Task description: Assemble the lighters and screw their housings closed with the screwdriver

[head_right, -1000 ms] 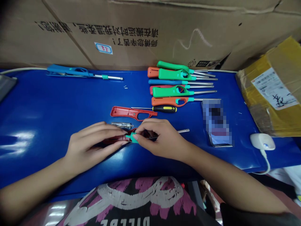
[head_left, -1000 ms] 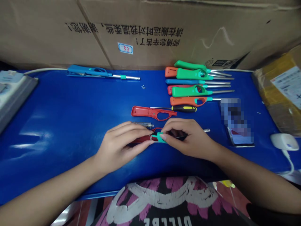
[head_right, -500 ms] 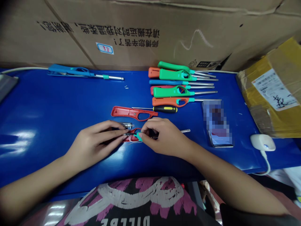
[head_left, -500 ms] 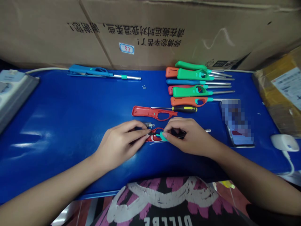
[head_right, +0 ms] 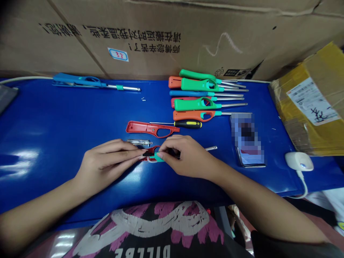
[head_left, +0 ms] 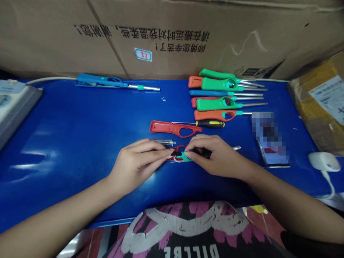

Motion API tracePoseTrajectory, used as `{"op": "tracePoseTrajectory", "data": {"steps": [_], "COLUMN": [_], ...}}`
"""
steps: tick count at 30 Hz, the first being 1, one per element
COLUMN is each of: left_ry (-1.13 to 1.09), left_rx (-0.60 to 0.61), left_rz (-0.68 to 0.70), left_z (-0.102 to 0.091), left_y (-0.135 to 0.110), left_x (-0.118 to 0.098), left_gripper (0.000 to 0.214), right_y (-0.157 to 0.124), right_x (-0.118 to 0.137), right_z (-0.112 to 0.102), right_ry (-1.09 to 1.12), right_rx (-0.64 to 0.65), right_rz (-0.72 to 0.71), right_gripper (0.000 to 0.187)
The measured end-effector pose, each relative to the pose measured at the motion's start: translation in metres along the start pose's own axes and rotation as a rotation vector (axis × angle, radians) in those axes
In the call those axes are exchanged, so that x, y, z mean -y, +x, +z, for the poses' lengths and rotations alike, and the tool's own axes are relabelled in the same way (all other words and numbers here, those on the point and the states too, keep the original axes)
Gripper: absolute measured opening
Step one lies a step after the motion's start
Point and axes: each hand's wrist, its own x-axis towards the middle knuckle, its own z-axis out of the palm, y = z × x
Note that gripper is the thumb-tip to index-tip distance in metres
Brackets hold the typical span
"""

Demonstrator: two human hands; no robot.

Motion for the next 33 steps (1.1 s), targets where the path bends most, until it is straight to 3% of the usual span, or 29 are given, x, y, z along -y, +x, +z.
{"op": "tracePoseTrajectory", "data": {"steps": [33], "left_ry": [-0.026], "left_rx": [-0.002], "left_rz": [0.008], "left_z": [0.003], "left_y": [0.002], "left_x": [0.0], "left_gripper": [0.022], "right_y": [0.0], "right_x": [-0.008], "right_z": [0.008], "right_ry": [-0.021], "right_rx": [-0.073], "right_rz": [-0.115], "right_gripper": [0.009]}}
